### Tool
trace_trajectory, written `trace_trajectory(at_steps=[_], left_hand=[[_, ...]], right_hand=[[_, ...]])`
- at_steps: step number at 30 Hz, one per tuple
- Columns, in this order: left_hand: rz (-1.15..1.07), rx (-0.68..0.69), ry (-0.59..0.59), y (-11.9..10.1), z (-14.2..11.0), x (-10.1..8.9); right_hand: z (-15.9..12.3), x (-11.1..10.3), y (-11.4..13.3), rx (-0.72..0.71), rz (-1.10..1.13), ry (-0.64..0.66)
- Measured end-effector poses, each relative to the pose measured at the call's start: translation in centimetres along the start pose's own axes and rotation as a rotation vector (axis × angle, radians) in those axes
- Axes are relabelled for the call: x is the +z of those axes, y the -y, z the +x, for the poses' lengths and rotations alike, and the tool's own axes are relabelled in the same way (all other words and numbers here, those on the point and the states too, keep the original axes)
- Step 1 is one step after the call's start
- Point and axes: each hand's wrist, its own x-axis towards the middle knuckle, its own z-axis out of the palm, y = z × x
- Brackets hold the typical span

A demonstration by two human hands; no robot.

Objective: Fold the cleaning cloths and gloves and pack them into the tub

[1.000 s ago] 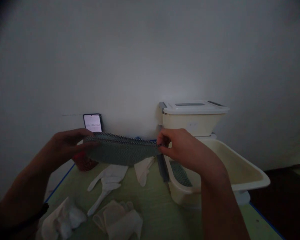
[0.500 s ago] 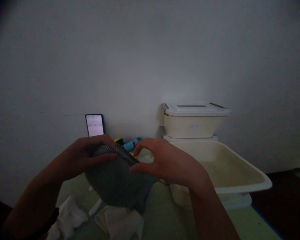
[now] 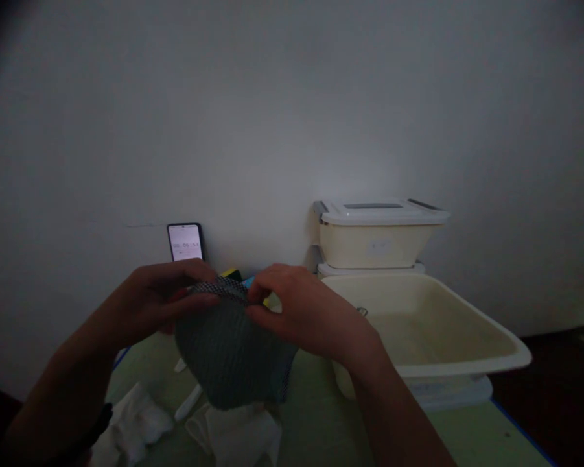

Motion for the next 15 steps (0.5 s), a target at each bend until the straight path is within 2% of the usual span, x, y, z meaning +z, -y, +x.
trace_trajectory(at_steps=[5,12,15], left_hand=[[-0.05,-0.031,-0.017,-0.24,-0.04,0.07],[-0.021,-0.015,-0.139,0.05,0.42,0.33],[-0.042,-0.002,-0.15,0.25,0.5,0.41]], right_hand=[[0.01,-0.16,-0.06,0.021,-0.009,-0.016],[-0.12,-0.24,0.03,0.054,0.006,-0.006],[-0.14,-0.16,0.1,0.075,-0.019,0.006]])
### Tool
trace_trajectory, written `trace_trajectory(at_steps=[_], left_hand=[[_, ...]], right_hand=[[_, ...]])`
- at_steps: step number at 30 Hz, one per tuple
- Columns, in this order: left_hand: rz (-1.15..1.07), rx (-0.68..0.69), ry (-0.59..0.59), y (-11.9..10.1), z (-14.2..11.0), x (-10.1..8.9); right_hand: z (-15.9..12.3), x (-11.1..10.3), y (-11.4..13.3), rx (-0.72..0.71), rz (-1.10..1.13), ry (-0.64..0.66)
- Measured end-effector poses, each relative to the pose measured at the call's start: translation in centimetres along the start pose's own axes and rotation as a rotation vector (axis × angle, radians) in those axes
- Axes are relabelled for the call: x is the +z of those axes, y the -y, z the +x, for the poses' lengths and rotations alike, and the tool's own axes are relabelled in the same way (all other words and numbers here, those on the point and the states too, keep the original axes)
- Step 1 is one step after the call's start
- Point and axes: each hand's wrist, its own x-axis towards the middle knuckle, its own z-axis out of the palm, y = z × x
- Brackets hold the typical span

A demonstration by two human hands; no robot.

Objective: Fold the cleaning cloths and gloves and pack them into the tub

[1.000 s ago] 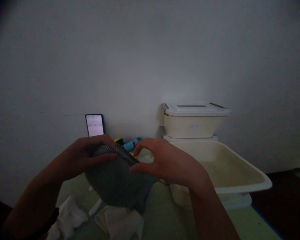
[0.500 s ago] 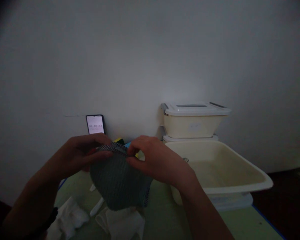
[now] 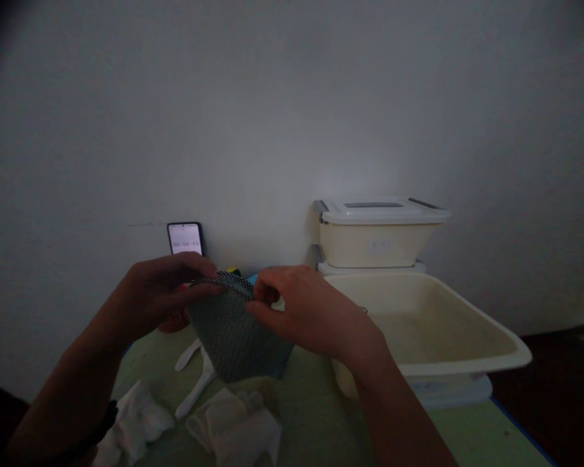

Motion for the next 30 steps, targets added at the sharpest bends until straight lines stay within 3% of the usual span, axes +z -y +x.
trace_trajectory(at_steps=[8,20,30], left_hand=[[-0.077,-0.011,0.018,0.3,-0.1,0.0],[0.055,0.056,-0.055,0.3,0.0,0.1],[0.139,0.176,0.055,-0.5,-0.3,0.3]], right_hand=[[0.4,0.6,0.1,-0.056,-0.003,-0.027],[0.6,0.9,-0.1,-0.009,0.028,-0.062],[1.0,1.4,0.2,-0.114,0.029,-0.199]])
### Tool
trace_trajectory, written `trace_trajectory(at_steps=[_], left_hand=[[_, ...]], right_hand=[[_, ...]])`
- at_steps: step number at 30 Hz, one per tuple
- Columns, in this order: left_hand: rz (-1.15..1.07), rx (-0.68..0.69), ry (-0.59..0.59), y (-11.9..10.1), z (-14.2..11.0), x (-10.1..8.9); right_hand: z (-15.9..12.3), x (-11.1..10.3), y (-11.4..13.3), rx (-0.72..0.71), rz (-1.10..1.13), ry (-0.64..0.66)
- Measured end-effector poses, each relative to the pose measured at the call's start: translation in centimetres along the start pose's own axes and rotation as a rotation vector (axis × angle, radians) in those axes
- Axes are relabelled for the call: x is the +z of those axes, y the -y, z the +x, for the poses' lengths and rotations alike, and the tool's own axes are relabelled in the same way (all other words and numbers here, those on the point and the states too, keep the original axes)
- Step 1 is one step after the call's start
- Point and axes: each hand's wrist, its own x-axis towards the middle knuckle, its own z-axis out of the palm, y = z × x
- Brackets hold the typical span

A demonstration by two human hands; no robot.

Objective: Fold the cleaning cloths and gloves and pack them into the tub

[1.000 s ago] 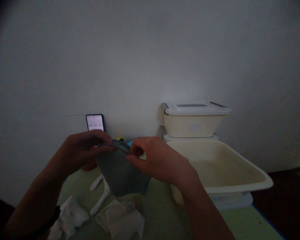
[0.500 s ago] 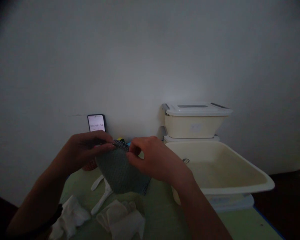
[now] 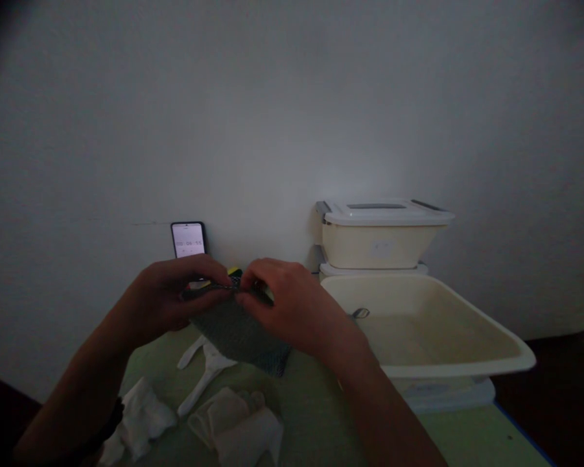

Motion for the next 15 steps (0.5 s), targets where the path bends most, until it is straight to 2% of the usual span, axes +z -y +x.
trace_trajectory(at_steps=[8,15], left_hand=[[-0.012,-0.063,-0.032,0.35,-0.04,0.25],[0.0,-0.03,-0.004,0.11,-0.04,0.28]], right_hand=[[-0.2,-0.13,0.05,0.024,-0.001,-0.004],[-0.17,0.01,0.13,0.03,0.043,-0.011]])
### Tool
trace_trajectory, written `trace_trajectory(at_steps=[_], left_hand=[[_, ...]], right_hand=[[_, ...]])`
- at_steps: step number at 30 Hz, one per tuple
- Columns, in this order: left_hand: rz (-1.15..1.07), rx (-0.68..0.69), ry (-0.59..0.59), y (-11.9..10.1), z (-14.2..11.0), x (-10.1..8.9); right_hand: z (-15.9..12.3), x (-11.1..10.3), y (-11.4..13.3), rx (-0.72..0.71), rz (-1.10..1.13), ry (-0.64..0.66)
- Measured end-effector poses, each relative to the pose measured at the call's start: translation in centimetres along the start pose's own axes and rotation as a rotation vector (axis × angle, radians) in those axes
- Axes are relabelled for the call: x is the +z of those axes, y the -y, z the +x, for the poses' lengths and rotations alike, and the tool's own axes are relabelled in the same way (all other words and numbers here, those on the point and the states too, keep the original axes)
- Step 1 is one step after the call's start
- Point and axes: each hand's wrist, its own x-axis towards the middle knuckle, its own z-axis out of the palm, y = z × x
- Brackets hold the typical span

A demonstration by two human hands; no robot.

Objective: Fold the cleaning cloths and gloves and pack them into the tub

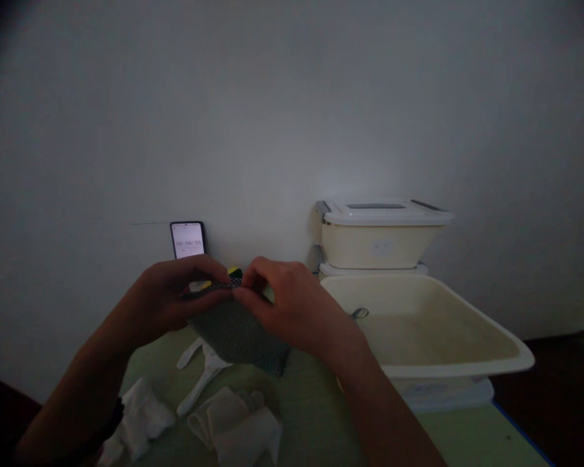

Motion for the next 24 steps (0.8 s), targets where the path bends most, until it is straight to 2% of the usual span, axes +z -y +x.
trace_trajectory(at_steps=[10,18,24], left_hand=[[-0.009,0.025,0.055,-0.1,0.2,0.0],[0.029,-0.056,0.054,0.4,-0.2,-0.3],[0.003,-0.154,0.111,0.8,-0.4,-0.9]], right_hand=[[0.1,0.0,-0.1,-0.03,-0.003,0.01],[0.0,-0.5,-0.4,-0.016,-0.007,-0.036],[-0.2,-1.4,-0.8,0.027,-0.007,-0.035]])
